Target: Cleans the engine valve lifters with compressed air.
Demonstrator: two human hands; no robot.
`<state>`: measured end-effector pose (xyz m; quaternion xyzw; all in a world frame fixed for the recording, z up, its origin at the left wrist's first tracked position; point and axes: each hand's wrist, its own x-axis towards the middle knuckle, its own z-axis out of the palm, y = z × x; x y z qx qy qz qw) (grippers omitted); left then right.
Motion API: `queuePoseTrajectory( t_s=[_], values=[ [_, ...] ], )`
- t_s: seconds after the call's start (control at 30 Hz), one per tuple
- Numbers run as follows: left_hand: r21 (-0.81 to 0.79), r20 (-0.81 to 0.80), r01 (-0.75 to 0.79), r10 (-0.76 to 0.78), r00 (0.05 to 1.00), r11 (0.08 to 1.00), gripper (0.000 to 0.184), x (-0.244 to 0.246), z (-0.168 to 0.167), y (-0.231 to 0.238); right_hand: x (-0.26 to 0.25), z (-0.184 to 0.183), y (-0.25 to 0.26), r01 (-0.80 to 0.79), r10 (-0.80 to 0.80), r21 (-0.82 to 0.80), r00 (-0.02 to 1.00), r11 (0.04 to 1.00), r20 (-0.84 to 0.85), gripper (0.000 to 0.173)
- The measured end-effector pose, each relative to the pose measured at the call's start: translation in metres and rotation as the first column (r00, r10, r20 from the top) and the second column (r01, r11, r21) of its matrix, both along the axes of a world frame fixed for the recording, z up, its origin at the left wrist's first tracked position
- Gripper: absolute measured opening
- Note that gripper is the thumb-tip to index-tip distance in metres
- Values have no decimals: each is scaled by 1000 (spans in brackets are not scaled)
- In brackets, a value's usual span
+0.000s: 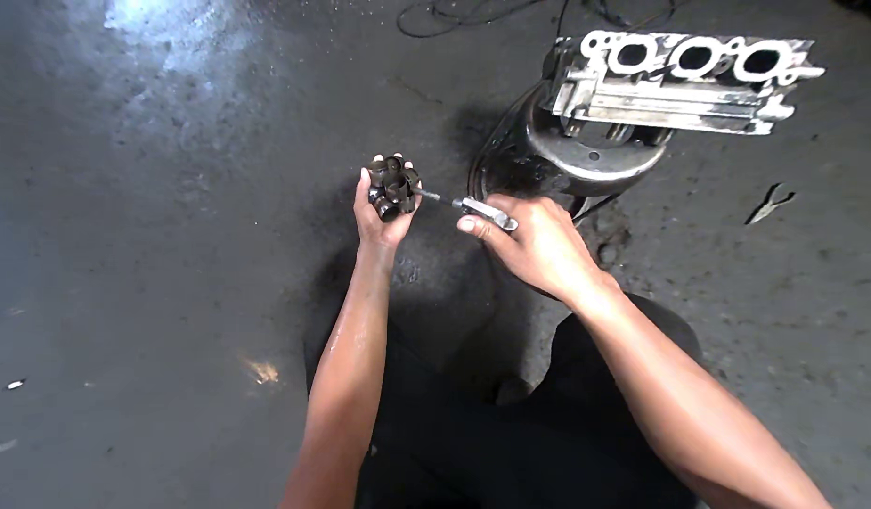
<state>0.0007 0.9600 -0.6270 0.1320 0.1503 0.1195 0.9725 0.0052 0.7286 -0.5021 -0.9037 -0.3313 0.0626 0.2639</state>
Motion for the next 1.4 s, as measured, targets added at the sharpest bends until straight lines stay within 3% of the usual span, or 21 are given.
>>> queuePoseTrajectory(
  t_s=[0.3, 0.43, 0.63, 0.77, 0.87, 0.97, 1.23, 1.4],
  values=[
    [-82, -1, -40, 40, 999, 996, 42, 3, 10, -5, -7, 31, 27, -38, 38, -62, 999, 997, -3, 56],
    [-51, 42, -26, 28, 999, 998, 42, 6, 8, -7, -8, 42, 38, 40, -25, -128, 993, 991, 115, 60],
    [-116, 76, -6, 15, 997, 993, 43, 6, 3, -5, -4, 56, 56, 64, -43, -194, 993, 979, 107, 59],
    [-122, 110, -16, 29, 994, 992, 43, 5, 4, 0, 7, 62, 68, -12, 12, -176, 1000, 984, 1, 58],
    [-104, 95, -6, 16, 995, 995, 44, 3, 0, 2, 22, 73, 82, 49, -62, -240, 997, 970, -47, 62],
    [-101, 139, -2, 16, 990, 995, 43, 4, -3, 6, 32, 82, 95, -11, -26, -291, 992, 957, -123, 62],
    [-99, 107, 3, 8, 994, 995, 48, 4, -5, 8, 41, 90, 118, -19, -21, -355, 994, 935, -107, 62],
    [-151, 202, 5, 26, 979, 989, 41, 4, -6, 8, 21, 96, 117, -92, 50, -376, 992, 922, -119, 61]
  ],
)
